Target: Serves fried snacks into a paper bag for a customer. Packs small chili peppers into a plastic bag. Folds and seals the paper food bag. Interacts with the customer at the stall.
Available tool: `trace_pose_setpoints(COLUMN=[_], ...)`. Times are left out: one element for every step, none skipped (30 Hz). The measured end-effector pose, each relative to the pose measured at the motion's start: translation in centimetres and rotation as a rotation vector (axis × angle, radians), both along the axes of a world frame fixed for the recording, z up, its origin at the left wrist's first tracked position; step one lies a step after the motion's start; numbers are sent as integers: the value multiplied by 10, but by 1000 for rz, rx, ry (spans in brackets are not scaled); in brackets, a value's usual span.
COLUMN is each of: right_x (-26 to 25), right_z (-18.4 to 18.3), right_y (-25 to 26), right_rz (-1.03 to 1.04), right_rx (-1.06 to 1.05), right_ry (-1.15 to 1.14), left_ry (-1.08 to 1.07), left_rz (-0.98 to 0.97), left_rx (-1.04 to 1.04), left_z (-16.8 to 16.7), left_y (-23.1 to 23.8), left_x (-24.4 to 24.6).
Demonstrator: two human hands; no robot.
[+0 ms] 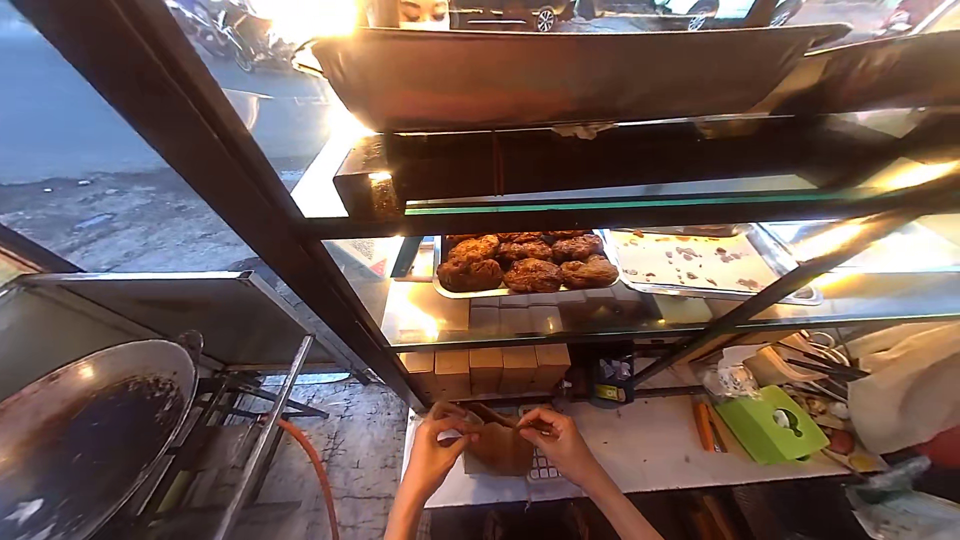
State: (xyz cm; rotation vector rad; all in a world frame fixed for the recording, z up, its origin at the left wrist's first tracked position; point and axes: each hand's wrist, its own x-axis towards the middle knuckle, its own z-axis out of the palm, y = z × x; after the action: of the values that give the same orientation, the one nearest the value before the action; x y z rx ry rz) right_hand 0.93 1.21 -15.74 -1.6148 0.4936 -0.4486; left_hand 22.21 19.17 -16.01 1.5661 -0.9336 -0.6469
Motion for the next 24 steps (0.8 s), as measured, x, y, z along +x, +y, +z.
trace_pose_setpoints(right_x=[-2, -4, -5, -5, -5, -7, -9, -12, -15, -19, -21, -24, -26, -27, -28, -28, -27, -26, -25, -24, -23, -23, -24, -27], right_z=[1, 3, 4, 5, 5, 5, 4, 3, 1, 0, -1, -2, -3, -5, -5, -5, -3, 0, 2, 3, 2, 1, 1, 2], right_y=[-1, -2, -2, -3, -4, -4, -5, -6, -8, -8, -6, -4, -2, 1, 4, 8, 13, 18, 22, 26, 30, 34, 38, 40], right_rz=[26, 50, 73, 91, 99, 90, 59, 7, -42, -73, -83, -69, -45, -27, -20, -26, -50, -77, -107, -144, -178, -191, -177, -144], right_rx=[1, 0, -1, -4, -19, -47, -90, -144, -191, -214, -213, -195, -171, -144, -110, -71, -24, 29, 62, 76, 72, 51, 5, -64], right_ry=[0, 0, 1, 2, 1, -2, -7, -20, -36, -51, -70, -87, -100, -106, -92, -65, -41, -21, 6, 16, 7, -2, -1, 7], left_ry=[-2, 8, 21, 31, 30, 21, 6, -12, -37, -68, -89, -90, -79, -62, -34, 12, 78, 150, 219, 271, 298, 304, 299, 300], left_rz=[-15, -45, -75, -98, -112, -124, -125, -114, -96, -70, -39, 3, 53, 108, 166, 220, 262, 294, 319, 336, 343, 342, 336, 322], left_rx=[-29, -43, -46, -40, -32, -33, -41, -54, -72, -91, -107, -111, -111, -102, -90, -85, -97, -107, -111, -120, -132, -135, -125, -97], left_z=[1, 3, 5, 7, 7, 7, 5, 3, 0, -4, -8, -13, -16, -19, -20, -19, -16, -12, -8, -4, -2, -1, 0, 2], left_y=[2, 2, 1, -2, -4, -5, -4, -2, 2, 6, 11, 15, 19, 21, 24, 27, 29, 30, 32, 33, 34, 36, 38, 41], left_x=[-4, -6, -8, -9, -9, -9, -9, -9, -10, -13, -17, -22, -28, -34, -42, -50, -58, -65, -71, -77, -81, -84, -86, -87])
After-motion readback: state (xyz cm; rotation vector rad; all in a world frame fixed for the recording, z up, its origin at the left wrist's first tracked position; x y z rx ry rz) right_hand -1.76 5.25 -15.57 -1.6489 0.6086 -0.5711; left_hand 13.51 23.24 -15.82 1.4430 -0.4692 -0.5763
